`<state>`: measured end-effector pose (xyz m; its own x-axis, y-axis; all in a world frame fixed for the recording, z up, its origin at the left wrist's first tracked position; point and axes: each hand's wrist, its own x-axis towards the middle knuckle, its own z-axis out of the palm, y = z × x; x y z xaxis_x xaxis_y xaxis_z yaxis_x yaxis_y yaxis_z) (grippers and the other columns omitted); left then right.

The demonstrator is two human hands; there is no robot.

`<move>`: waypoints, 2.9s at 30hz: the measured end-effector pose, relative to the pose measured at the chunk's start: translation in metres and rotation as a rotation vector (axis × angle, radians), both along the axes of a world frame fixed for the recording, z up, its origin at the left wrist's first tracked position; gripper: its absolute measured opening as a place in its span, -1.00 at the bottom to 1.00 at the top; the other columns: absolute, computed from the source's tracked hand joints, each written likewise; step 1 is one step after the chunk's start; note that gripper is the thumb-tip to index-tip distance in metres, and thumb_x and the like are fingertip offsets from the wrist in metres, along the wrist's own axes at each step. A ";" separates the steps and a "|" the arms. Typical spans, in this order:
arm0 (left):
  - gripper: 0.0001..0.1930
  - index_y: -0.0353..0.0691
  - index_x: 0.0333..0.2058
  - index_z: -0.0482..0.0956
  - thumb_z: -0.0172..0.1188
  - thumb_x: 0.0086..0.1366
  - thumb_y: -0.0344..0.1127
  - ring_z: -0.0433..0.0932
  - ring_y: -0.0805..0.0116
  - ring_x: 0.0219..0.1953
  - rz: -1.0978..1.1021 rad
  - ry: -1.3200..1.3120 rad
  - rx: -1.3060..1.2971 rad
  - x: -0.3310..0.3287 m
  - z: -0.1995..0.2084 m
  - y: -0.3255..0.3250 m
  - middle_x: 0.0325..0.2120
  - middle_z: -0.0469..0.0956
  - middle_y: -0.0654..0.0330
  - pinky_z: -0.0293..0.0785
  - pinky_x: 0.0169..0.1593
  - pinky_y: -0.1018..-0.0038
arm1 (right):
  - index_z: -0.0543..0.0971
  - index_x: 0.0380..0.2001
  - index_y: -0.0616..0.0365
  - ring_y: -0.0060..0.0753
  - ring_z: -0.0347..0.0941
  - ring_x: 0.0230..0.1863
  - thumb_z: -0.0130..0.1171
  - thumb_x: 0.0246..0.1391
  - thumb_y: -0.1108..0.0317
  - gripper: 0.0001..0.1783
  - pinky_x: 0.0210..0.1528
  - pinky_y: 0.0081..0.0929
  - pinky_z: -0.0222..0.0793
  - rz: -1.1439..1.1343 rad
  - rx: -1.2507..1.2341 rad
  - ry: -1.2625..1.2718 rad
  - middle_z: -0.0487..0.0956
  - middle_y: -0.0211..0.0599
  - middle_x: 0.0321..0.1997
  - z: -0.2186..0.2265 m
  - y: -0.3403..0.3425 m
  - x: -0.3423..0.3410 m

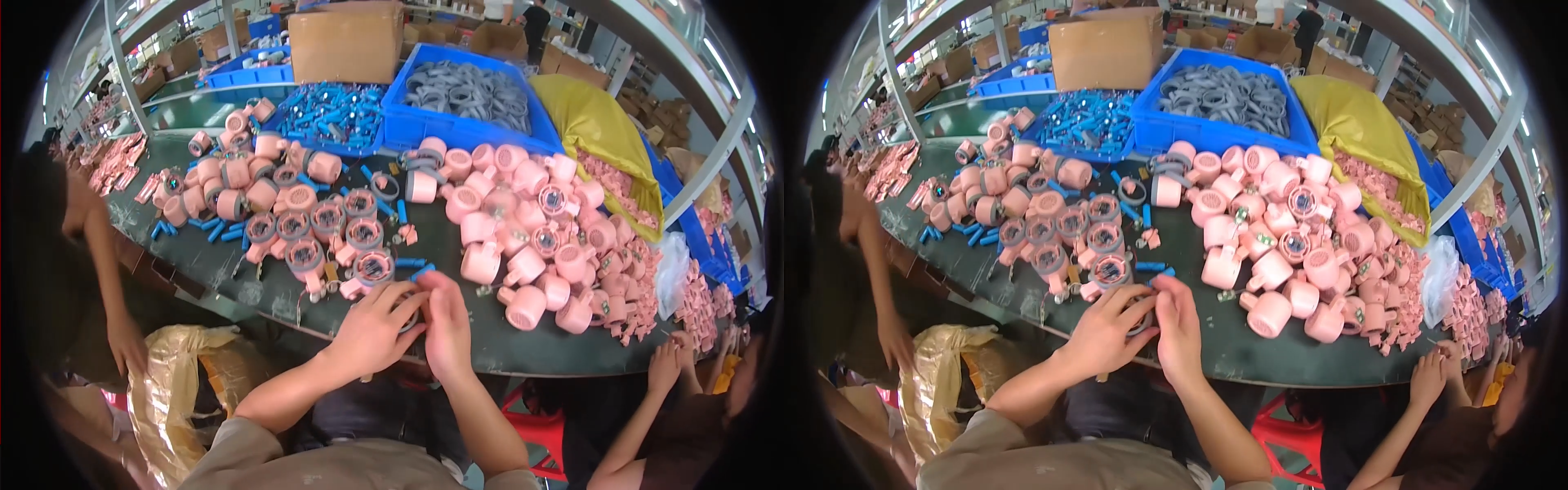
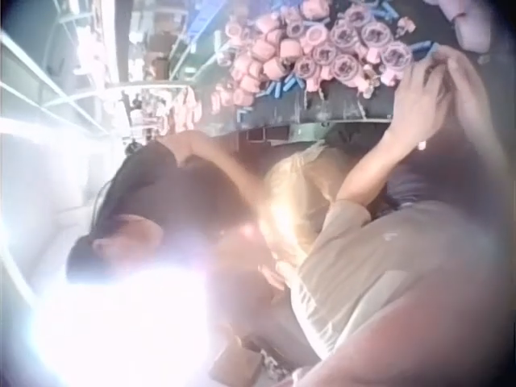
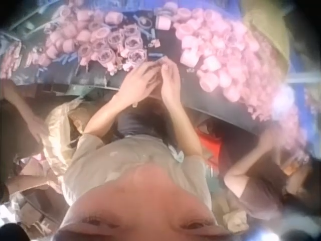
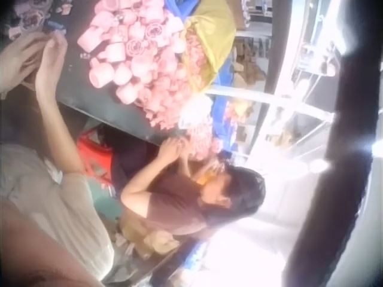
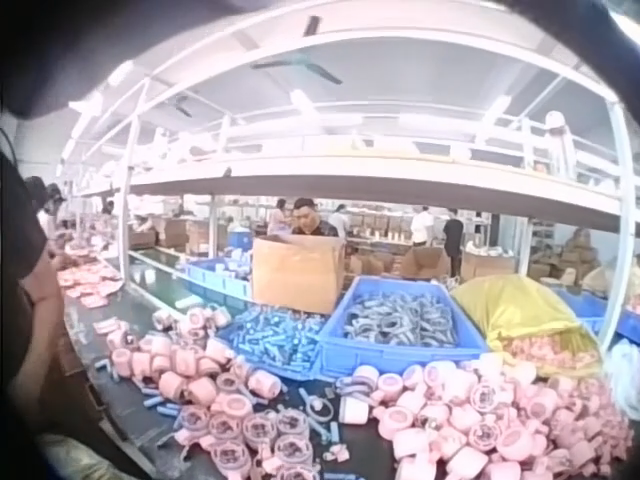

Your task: The person assembles small portable fans by hand, installing a battery and a circuit board into a plastic casing, then closing the casing.

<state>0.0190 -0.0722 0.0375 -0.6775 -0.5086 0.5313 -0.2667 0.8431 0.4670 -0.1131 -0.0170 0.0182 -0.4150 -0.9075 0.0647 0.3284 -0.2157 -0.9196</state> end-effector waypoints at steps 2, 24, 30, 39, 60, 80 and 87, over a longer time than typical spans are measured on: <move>-0.49 -0.31 0.02 0.52 0.39 0.06 -0.35 0.47 -0.02 0.06 0.038 -0.085 -0.061 0.009 0.007 -0.006 0.03 0.45 0.01 0.47 0.07 0.23 | 0.43 0.10 0.32 -0.44 0.45 0.12 0.09 0.33 0.39 -0.66 0.19 -0.47 0.36 0.011 -0.012 0.182 0.52 -0.18 0.05 0.008 0.002 -0.005; -0.54 -0.19 0.02 0.59 0.38 0.14 -0.20 0.27 -0.19 0.30 0.413 0.084 0.000 0.036 0.008 -0.029 0.19 0.36 -0.16 0.09 0.36 -0.12 | 0.65 -0.02 0.04 0.01 0.53 0.11 0.25 0.04 0.25 -0.60 0.15 -0.13 0.45 0.258 0.381 1.535 0.62 -0.04 0.07 0.084 -0.316 -0.004; -0.47 -0.24 0.13 0.51 0.30 0.23 -0.13 0.42 -0.22 0.19 0.286 0.085 0.061 0.022 0.000 -0.028 0.20 0.32 -0.31 0.27 0.30 0.00 | 0.66 -0.03 0.01 0.07 0.53 0.05 0.33 0.04 0.17 -0.60 0.14 -0.13 0.44 0.053 0.111 1.559 0.61 0.01 -0.01 0.054 -0.362 -0.009; -0.43 -0.21 0.18 0.46 0.28 0.27 -0.07 0.29 -0.24 0.29 0.199 0.145 0.166 0.013 -0.009 -0.024 0.25 0.26 -0.30 0.20 0.35 -0.01 | 0.74 -0.30 0.00 -0.02 0.62 -0.16 0.34 0.05 0.20 -0.81 -0.08 -0.14 0.53 0.113 0.170 1.468 0.70 -0.14 -0.24 0.043 -0.379 0.000; -0.50 -0.16 -0.01 0.55 0.44 0.02 -0.32 0.40 -0.09 0.08 0.516 0.167 -0.034 0.094 0.008 -0.061 0.06 0.43 0.03 0.38 0.12 0.11 | 0.54 -0.18 0.23 -0.49 0.49 -0.47 0.13 0.32 0.27 -0.78 -0.38 -0.54 0.38 0.036 -0.169 0.264 0.55 -0.37 -0.49 0.123 -0.218 -0.026; -0.65 -0.27 -0.17 0.63 0.45 0.03 -0.38 0.57 0.09 -0.33 0.562 0.049 0.228 0.092 -0.017 0.026 -0.28 0.60 0.09 0.53 -0.25 0.34 | 0.67 -0.26 0.30 -0.48 0.56 -0.46 0.30 0.10 0.51 -0.87 -0.38 -0.58 0.44 0.152 0.033 0.623 0.65 -0.20 -0.41 0.015 0.044 0.057; -0.74 -0.33 -0.11 0.64 0.29 0.20 -0.60 0.65 0.37 -0.29 0.512 0.396 0.504 0.089 -0.025 0.032 -0.29 0.63 0.10 0.60 -0.20 0.51 | 0.68 -0.26 0.28 -0.49 0.56 -0.44 0.32 0.09 0.50 -0.87 -0.38 -0.59 0.44 0.129 0.041 0.634 0.66 -0.23 -0.39 0.005 0.039 0.057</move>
<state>0.1081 -0.0402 0.0123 -0.1067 -0.9456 0.3073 -0.2978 0.3253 0.8975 -0.0556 0.0216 0.0236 -0.1948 -0.9545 0.2256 -0.2603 -0.1715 -0.9502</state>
